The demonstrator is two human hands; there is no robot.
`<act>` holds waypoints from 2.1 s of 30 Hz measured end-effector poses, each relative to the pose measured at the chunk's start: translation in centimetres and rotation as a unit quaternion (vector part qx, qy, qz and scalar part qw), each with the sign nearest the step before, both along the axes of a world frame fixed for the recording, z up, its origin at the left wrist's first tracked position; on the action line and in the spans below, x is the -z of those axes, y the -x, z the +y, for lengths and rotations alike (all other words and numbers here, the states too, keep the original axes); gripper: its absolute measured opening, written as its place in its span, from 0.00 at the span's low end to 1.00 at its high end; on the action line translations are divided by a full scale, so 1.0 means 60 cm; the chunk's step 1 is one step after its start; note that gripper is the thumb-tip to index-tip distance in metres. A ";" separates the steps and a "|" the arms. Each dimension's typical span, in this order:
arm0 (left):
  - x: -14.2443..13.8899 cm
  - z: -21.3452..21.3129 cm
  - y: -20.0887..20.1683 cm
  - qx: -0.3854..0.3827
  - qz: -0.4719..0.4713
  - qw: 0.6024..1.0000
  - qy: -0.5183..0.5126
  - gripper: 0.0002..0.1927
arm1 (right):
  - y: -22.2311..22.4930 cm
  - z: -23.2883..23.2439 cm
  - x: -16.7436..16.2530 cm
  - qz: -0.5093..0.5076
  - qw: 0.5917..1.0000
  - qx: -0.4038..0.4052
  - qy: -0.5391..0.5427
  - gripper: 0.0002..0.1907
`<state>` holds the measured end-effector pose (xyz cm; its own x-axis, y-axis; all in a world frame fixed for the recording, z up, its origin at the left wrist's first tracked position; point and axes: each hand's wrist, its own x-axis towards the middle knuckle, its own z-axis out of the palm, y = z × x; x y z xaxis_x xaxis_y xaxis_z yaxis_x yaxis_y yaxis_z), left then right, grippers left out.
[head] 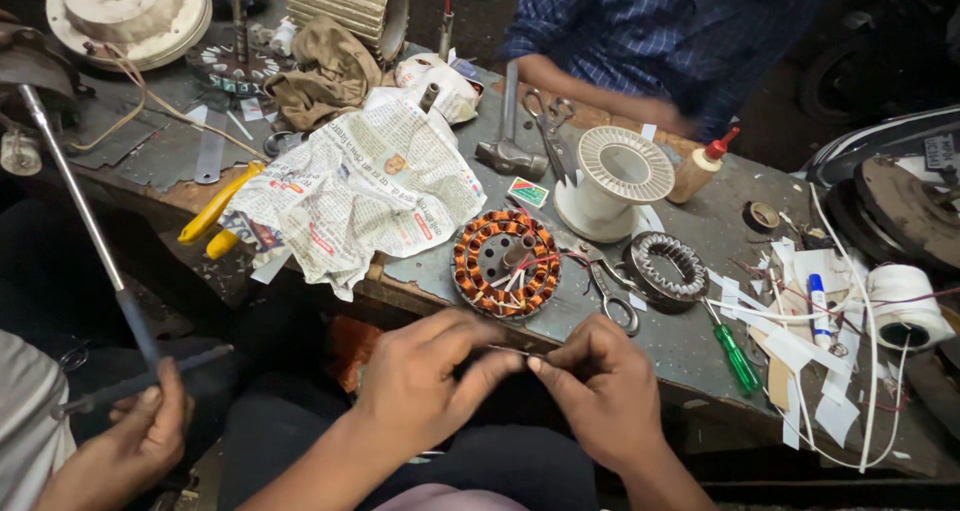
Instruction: The person works on a circular electrical component, likely a stator, by stripping wires, twisting connections, and using a soldering iron to join them. They handle multiple copper wires and a coiled stator assembly on a cluttered workbench.
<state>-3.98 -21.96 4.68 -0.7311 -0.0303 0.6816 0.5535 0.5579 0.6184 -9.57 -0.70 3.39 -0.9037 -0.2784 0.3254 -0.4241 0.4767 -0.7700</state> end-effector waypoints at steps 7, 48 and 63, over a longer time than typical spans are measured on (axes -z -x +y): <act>-0.005 -0.009 0.003 0.058 0.111 0.988 0.095 0.14 | 0.010 0.006 0.016 -0.183 0.969 -0.105 0.129 0.11; -0.001 -0.007 -0.001 -0.018 0.105 0.993 0.055 0.12 | -0.006 -0.002 -0.014 -0.007 0.999 0.052 -0.006 0.11; 0.019 0.007 0.007 -0.080 0.029 0.996 -0.026 0.07 | -0.015 -0.008 -0.023 0.018 1.000 0.018 0.011 0.10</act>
